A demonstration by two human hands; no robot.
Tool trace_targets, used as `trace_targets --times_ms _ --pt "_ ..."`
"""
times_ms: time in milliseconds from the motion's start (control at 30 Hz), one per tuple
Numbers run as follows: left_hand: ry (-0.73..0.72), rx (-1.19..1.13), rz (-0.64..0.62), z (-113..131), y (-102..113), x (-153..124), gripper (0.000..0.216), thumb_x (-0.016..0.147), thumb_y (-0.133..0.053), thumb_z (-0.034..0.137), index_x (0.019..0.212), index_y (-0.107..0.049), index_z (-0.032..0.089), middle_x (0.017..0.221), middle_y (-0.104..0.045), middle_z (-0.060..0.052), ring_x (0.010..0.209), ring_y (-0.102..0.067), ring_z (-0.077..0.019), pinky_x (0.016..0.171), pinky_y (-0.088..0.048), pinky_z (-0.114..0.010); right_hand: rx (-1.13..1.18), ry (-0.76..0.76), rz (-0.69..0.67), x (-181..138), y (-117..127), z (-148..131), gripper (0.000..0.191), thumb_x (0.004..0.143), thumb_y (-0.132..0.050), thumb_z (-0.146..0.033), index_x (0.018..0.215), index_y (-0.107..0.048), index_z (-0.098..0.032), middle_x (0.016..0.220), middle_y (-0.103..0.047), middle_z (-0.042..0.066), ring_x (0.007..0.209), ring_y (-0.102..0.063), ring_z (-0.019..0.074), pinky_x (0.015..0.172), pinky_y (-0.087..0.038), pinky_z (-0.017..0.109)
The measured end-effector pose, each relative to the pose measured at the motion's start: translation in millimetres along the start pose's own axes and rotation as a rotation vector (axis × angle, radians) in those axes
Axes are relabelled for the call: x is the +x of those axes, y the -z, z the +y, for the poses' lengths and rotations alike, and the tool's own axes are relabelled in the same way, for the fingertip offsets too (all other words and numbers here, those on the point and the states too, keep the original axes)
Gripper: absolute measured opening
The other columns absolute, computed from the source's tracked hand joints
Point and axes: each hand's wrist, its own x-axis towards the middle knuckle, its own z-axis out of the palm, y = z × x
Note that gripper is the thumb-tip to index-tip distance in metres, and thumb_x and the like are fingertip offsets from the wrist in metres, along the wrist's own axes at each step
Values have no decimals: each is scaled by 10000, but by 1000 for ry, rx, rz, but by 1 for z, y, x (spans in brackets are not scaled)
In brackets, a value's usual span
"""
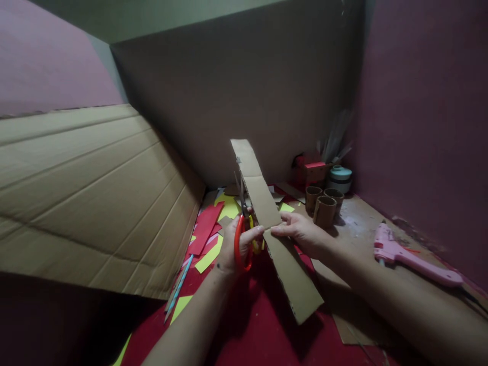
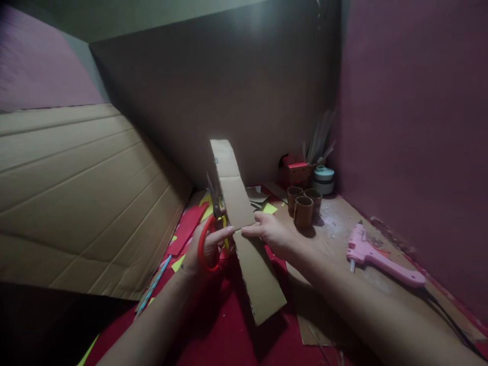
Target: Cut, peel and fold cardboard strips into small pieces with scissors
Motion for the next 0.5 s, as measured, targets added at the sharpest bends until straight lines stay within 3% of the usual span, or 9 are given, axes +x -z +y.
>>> trace_targets --times_ms 100,267,367,500 --pt "-44 73 59 -3 -2 0 501 665 -728 214 1129 -550 160 836 -688 -37 689 -653 -188 674 -517 -320 -45 94 66 -1 -6 2 482 644 -740 -140 1091 -568 -191 813 -683 24 740 -648 192 721 -495 326" --pt "-102 160 77 -7 -3 -2 414 696 -701 202 1085 -564 163 931 -687 -46 850 -657 -214 765 -510 -309 -231 232 -76 -9 -20 -1 839 556 -797 -112 1313 -456 -233 1244 -590 78 1122 -560 262 957 -423 361" --pt "-134 165 33 -7 -3 -4 388 746 -671 204 1116 -560 172 973 -680 -46 929 -644 -223 815 -502 -314 -265 189 -90 -11 -23 -3 869 582 -794 -130 1355 -413 -239 1241 -589 74 1143 -550 255 977 -411 362" --pt "-100 219 40 -5 -2 -2 433 754 -677 211 1163 -542 167 835 -645 -10 767 -624 -171 714 -496 -267 -124 157 -141 -6 -14 3 798 626 -770 -131 1340 -427 -231 1195 -611 74 1098 -580 258 942 -439 373"
